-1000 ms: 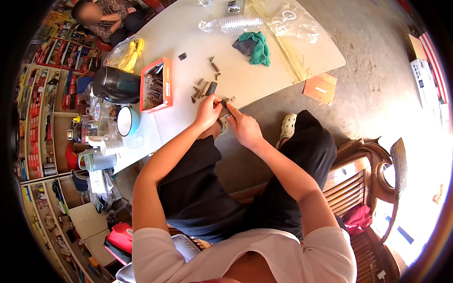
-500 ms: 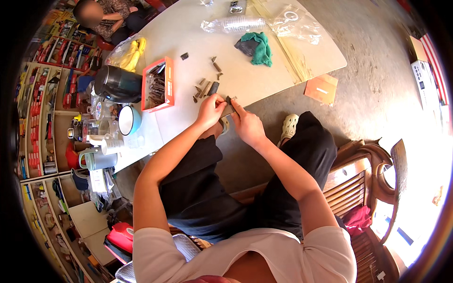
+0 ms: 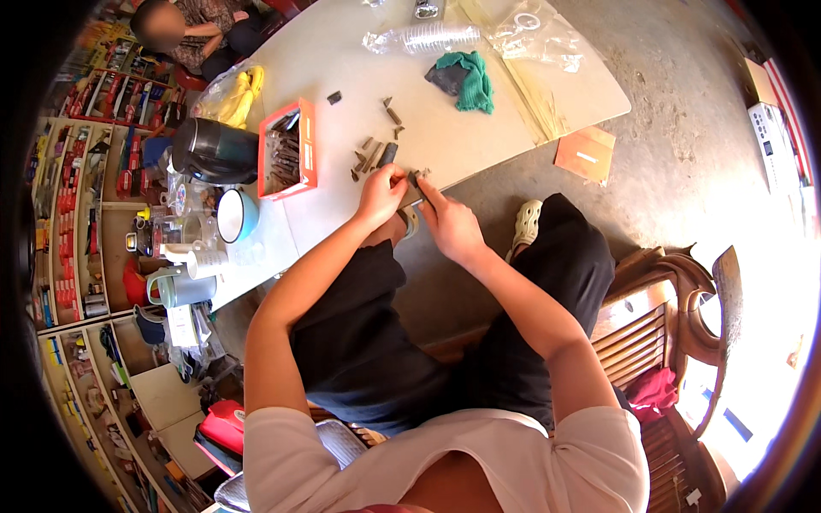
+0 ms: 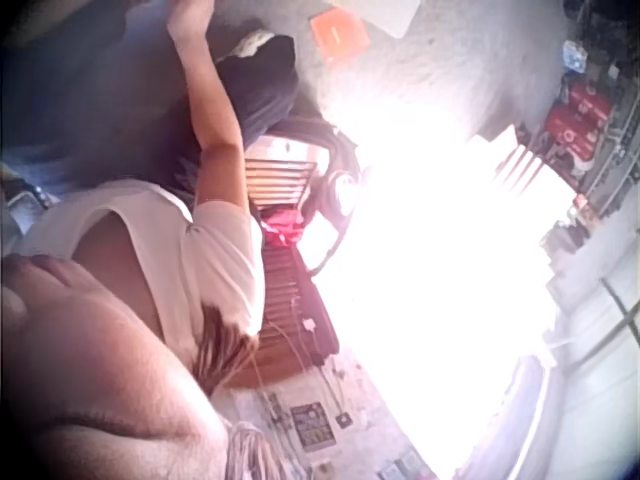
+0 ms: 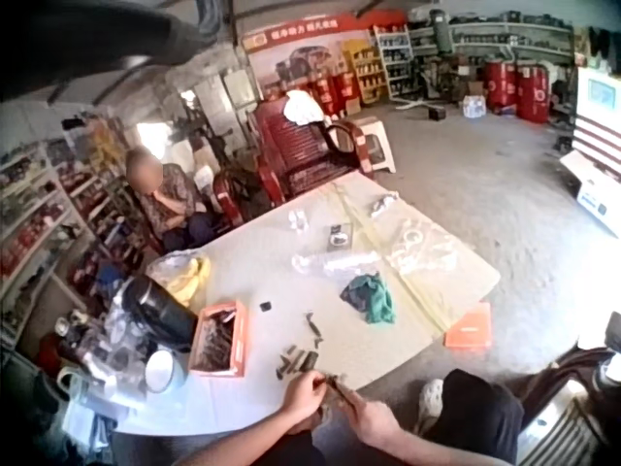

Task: The person works on a table to assemble or repair small metal components, using a utility knife to trim or scrape material from the items.

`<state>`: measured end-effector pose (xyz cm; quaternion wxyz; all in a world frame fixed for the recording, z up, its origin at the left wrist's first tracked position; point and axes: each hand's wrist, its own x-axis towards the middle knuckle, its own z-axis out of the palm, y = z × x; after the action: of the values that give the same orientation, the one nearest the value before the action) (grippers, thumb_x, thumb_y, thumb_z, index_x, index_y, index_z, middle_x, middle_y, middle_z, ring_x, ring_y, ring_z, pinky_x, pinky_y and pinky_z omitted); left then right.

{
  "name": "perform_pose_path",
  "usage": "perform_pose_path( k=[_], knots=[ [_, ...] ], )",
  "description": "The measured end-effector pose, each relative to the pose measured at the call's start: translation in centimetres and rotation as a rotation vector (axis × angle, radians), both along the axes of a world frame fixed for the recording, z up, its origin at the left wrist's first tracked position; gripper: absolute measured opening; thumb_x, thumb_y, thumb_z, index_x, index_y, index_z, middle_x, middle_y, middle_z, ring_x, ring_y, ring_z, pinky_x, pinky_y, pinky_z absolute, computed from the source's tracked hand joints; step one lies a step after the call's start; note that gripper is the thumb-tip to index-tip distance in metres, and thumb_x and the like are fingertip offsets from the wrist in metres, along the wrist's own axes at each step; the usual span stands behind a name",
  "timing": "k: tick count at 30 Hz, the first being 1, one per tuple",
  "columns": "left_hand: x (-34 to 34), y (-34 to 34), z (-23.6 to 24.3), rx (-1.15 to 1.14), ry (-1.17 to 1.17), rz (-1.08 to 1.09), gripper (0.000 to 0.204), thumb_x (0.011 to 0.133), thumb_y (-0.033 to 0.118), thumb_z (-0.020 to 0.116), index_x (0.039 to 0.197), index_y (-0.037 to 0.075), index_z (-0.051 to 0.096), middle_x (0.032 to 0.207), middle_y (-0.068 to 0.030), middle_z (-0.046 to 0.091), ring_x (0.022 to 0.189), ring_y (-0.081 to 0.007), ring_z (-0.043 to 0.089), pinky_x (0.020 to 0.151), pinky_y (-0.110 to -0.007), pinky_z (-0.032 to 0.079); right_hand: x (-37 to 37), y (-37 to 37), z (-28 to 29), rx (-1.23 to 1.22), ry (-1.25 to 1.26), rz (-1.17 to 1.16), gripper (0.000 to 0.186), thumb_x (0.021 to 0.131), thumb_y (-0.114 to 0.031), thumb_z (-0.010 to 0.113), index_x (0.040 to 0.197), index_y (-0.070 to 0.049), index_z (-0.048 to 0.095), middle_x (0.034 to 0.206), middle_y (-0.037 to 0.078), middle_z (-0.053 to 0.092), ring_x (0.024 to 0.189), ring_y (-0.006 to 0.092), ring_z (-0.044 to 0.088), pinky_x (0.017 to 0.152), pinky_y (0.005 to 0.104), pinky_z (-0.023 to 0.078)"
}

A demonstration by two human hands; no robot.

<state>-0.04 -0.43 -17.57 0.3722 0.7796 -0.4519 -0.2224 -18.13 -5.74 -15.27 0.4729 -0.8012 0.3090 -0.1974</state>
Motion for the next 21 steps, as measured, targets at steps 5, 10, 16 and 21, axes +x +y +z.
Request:
perform_pose_path(
  k=[5,10,16,21],
  knots=[
    [0.4,-0.2,0.3,0.019,0.094,-0.018,0.009,0.082,0.006,0.063,0.087,-0.001,0.061,0.077,-0.0094,0.066,0.07,-0.0176,0.063,0.064,-0.029,0.049,-0.1,-0.2,0.7,0.04,0.105,0.03,0.044,0.091,-0.019,0.054,0.134,-0.013,0.047,0.093,0.025,0.063,0.083,0.0413,0.061,0.071,0.0456,0.049],
    [1.1,-0.5,0.0,0.079,0.143,-0.028,0.011,0.084,0.007,0.062,0.09,-0.002,0.062,0.078,-0.0102,0.067,0.068,-0.0181,0.063,0.063,-0.03,0.05,0.4,-0.3,0.0,0.02,0.082,0.019,0.044,0.092,-0.021,0.052,0.134,-0.015,0.046,0.089,0.025,0.063,0.082,0.0422,0.06,0.071,0.0482,0.048],
    [0.4,-0.2,1.4,0.124,0.065,-0.073,0.014,0.084,0.007,0.062,0.092,-0.004,0.062,0.079,-0.01,0.067,0.071,-0.0146,0.064,0.066,-0.029,0.05,0.1,0.2,-0.1,0.027,0.055,0.018,0.043,0.092,-0.025,0.051,0.134,-0.016,0.046,0.088,0.024,0.063,0.081,0.0423,0.061,0.069,0.0498,0.049],
    [1.1,-0.4,0.8,0.077,0.075,-0.067,0.015,0.083,0.006,0.062,0.093,-0.004,0.062,0.082,-0.011,0.067,0.074,-0.0152,0.064,0.068,-0.029,0.05,0.7,0.2,-0.3,-0.015,0.065,0.0,0.044,0.092,-0.025,0.051,0.135,-0.017,0.045,0.09,0.023,0.064,0.082,0.0421,0.061,0.07,0.0497,0.049]
  ],
)
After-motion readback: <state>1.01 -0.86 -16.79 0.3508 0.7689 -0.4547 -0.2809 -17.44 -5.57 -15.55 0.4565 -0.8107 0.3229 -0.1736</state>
